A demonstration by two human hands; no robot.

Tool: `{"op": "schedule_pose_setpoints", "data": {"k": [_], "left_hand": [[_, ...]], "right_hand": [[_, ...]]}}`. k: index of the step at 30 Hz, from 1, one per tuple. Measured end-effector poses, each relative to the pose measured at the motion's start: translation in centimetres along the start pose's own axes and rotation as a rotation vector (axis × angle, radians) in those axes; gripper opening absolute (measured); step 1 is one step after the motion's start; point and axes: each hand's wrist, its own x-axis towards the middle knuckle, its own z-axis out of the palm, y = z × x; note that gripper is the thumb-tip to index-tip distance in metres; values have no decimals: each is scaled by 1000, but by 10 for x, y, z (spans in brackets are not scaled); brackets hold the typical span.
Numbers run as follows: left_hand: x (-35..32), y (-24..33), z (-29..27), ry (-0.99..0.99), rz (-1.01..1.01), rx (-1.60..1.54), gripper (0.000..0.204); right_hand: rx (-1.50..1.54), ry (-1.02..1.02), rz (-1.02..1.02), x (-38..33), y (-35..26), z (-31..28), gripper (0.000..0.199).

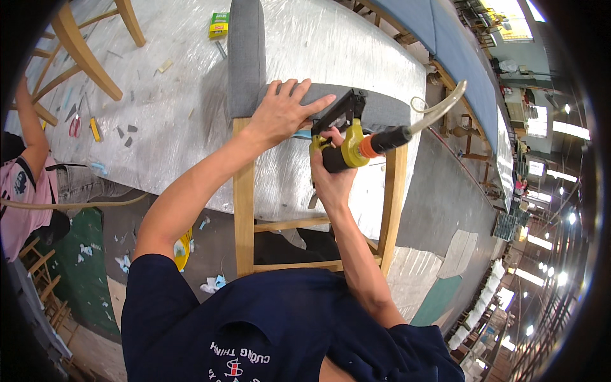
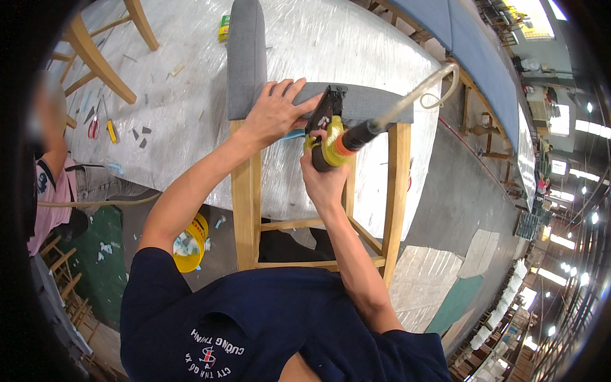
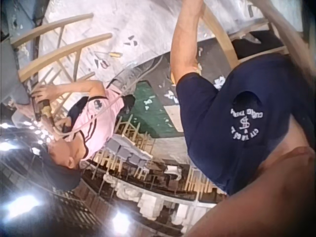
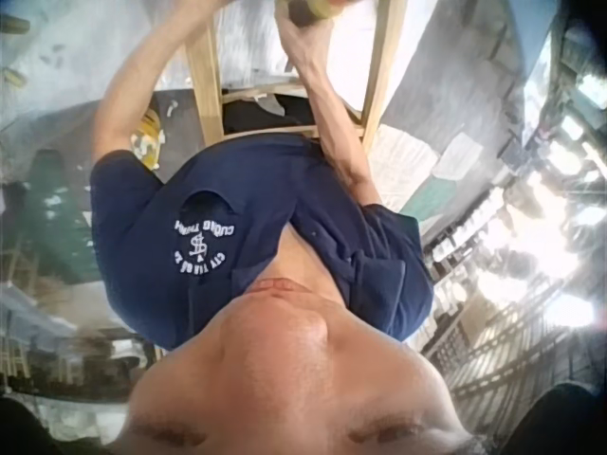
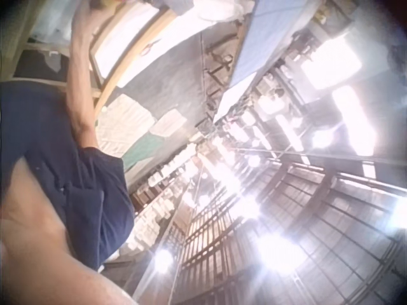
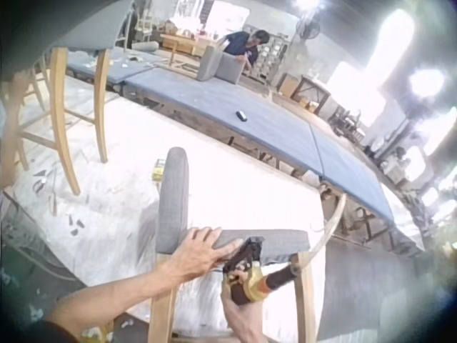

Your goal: The person is upholstering a wooden chair with grey fabric. They pull the fabric taut over the seat and backrest, using a staple gun to secure it to the wooden frame. They also use a screwdriver to tuck the fabric into the seams and a utility knife to trim excess material. The person works on different sides of the chair, ensuring the fabric is smooth and properly attached.

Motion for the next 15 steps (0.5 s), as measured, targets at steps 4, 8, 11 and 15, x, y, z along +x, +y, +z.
{"op": "schedule_pose_setpoints", "data": {"k": [4, 8, 11, 15], "left_hand": [[-1, 0, 2, 38, 14, 1, 69], [-1, 0, 3, 33, 17, 85, 63], [-1, -1, 2, 28, 15, 103, 60], [-2, 0, 3, -25, -12, 149, 63]], "right_hand": [[-16, -20, 14, -4, 2, 4, 25], [-38, 14, -90, 0, 3, 13, 26], [-42, 12, -73, -4, 3, 17, 27], [-13, -33, 7, -6, -4, 21, 27]]}}
